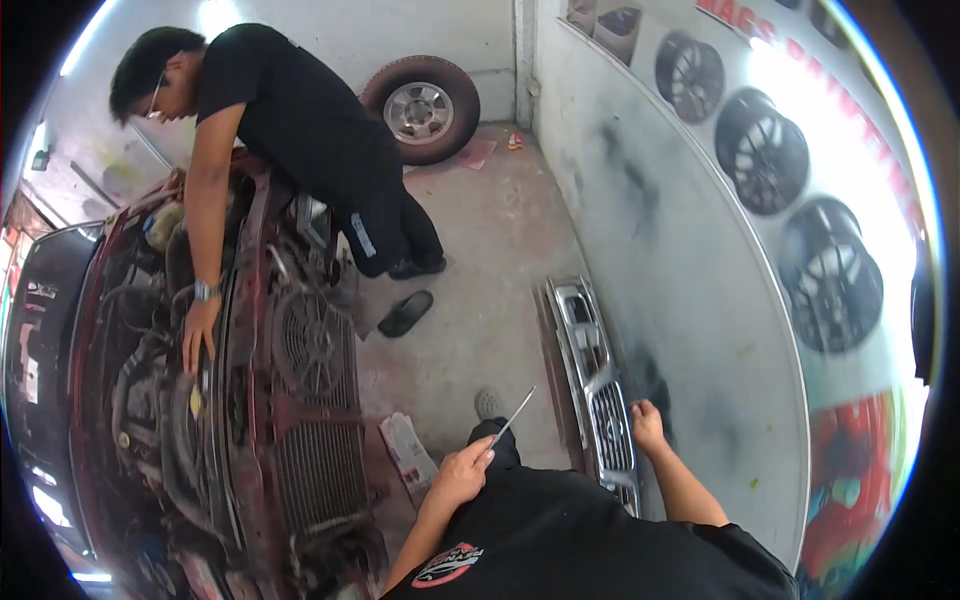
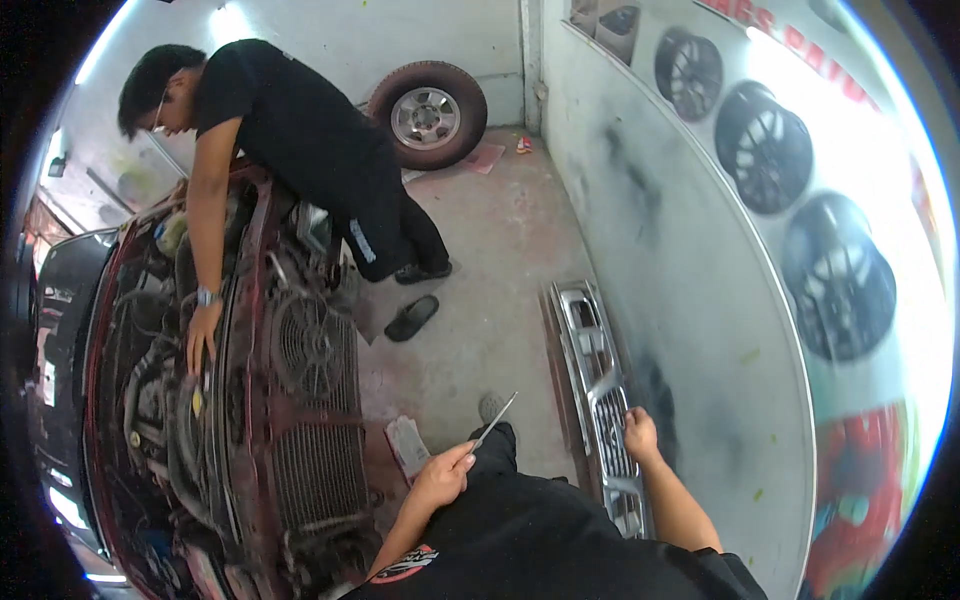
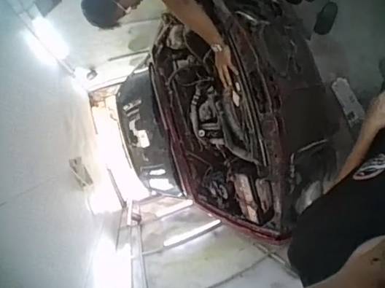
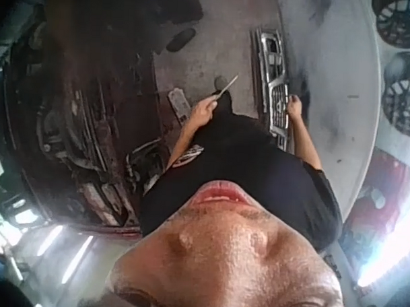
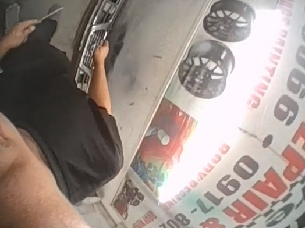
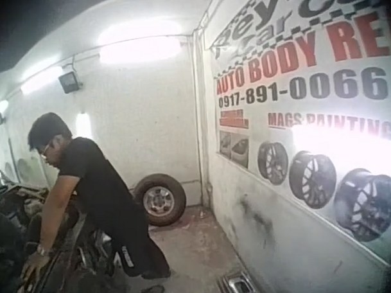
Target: Performing repairs on the engine and body components of a red SUV in a garage.
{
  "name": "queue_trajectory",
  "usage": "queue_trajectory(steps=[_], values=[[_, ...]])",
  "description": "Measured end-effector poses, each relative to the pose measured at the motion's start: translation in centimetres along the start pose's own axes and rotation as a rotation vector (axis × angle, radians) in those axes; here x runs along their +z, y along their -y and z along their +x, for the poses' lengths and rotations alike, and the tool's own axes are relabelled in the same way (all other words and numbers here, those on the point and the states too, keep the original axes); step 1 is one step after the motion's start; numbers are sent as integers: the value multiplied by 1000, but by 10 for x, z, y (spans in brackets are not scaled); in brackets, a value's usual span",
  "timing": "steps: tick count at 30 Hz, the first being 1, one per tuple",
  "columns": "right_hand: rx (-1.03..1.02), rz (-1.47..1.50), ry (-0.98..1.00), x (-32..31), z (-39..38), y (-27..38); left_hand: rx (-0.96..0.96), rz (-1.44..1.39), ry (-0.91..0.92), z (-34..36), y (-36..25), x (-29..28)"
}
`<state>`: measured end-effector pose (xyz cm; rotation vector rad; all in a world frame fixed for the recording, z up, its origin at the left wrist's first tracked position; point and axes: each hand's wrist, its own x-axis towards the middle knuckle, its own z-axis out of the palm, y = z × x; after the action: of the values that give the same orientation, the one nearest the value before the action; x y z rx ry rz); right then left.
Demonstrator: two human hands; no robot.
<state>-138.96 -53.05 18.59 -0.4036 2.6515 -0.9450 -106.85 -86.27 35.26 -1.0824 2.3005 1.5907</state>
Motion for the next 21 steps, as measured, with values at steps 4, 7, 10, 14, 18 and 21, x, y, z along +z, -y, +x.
queue_trajectory(steps=[4,7,10,14,18,21], values=[[167,-108,65,65,100,-4,144,58,-38,187,-68,-84],[287,-126,88,86,148,16,235,206,-10,295,-162,-166],[439,-170,247,115,206,15,31,182,110,418,-233,-226],[2,-793,679,175,327,-53,120,63,-59,622,-237,-279],[92,-1029,801,236,572,24,120,74,-245,810,-306,-329],[153,-521,497,224,862,127,1,-260,-223,903,-353,-392]])
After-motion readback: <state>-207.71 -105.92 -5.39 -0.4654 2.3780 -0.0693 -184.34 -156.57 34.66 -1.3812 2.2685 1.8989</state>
